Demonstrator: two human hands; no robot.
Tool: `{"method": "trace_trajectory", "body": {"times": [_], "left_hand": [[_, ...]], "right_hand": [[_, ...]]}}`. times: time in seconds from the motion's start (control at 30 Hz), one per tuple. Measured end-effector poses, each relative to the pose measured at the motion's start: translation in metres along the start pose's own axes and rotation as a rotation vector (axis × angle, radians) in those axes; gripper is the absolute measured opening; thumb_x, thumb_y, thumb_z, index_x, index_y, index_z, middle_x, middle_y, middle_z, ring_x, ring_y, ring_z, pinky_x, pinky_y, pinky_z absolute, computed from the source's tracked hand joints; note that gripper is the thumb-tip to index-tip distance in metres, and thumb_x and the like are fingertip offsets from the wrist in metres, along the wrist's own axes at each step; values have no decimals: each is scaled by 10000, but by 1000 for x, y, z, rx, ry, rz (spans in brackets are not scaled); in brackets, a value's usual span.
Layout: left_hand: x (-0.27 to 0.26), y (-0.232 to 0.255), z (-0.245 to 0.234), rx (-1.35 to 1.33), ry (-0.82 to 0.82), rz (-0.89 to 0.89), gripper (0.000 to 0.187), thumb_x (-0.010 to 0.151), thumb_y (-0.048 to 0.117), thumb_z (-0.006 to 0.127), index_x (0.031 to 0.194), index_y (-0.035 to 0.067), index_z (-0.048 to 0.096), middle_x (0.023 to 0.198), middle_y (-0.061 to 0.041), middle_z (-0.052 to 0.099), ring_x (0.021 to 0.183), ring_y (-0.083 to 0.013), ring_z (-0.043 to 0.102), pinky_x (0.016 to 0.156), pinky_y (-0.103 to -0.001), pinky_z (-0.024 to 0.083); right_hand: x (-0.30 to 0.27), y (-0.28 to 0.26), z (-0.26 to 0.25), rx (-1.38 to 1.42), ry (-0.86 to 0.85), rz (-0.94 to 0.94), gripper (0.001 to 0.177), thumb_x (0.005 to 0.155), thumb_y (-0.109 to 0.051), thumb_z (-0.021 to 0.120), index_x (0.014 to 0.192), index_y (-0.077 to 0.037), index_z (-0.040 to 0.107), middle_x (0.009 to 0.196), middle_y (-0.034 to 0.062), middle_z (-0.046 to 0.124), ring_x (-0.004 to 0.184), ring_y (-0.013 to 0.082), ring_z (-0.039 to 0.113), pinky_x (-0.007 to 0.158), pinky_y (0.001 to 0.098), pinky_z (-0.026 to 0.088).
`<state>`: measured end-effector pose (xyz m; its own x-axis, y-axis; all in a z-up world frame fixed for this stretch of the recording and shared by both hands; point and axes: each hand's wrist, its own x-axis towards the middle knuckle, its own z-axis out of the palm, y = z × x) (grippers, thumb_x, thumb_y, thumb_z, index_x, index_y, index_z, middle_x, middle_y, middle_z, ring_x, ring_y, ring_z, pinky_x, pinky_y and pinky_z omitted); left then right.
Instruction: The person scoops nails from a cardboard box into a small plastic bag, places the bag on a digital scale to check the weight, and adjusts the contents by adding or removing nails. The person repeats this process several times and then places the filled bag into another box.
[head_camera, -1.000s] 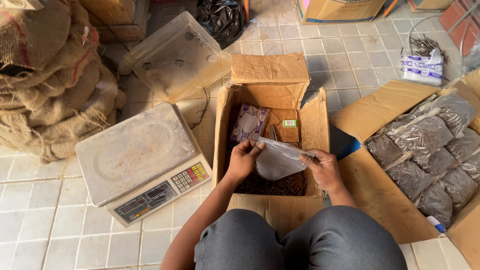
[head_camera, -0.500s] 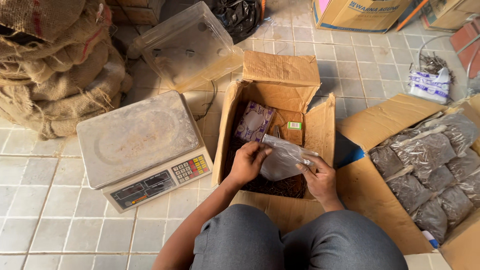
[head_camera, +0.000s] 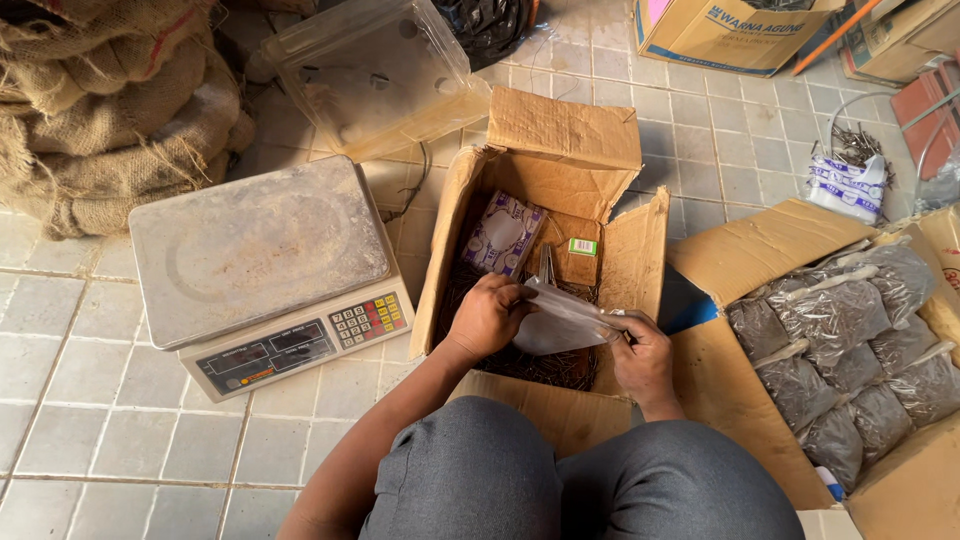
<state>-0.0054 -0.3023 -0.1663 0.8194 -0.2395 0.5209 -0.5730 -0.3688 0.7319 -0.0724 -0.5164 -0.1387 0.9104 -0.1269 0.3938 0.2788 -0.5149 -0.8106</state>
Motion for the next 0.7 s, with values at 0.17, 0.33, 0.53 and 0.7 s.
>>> {"method": "trace_trajectory", "body": {"times": [0.17, 0.33, 0.53, 0.7], "left_hand": [[5, 13, -21, 149, -66, 32, 94, 696, 212, 721, 757, 162, 668, 850, -58, 591, 818, -270, 571, 739, -350, 471], [9, 10, -23, -50, -209, -49, 118, 754, 250, 679, 727, 145, 633, 697, -47, 622, 740, -286, 617, 725, -349, 475], [-3, -28, 13, -405, -294, -718, 82, 787, 168, 654, 841, 108, 667, 716, -65, 642, 707, -172, 600, 661, -299, 467], [-9, -38, 30, -423, -244, -898, 142, 716, 166, 674, 848, 150, 626, 726, -40, 624, 713, -161, 600, 650, -285, 456]], "right_hand": [[3, 3, -2, -82, 9, -67, 82, 750, -86, 704, 829, -64, 701, 835, 92, 569, 778, 195, 576, 749, 348, 477], [-4, 20, 5, 43, 17, 65, 71, 775, -77, 687, 842, -61, 703, 742, 61, 613, 730, 152, 603, 722, 324, 493], [-14, 55, 20, 564, 98, 394, 122, 807, 15, 615, 905, -55, 599, 743, 96, 645, 668, 145, 586, 622, 268, 460], [-14, 64, 22, 826, 87, 779, 129, 786, 12, 605, 861, -77, 550, 645, 41, 570, 530, 142, 515, 449, 222, 368]]}}
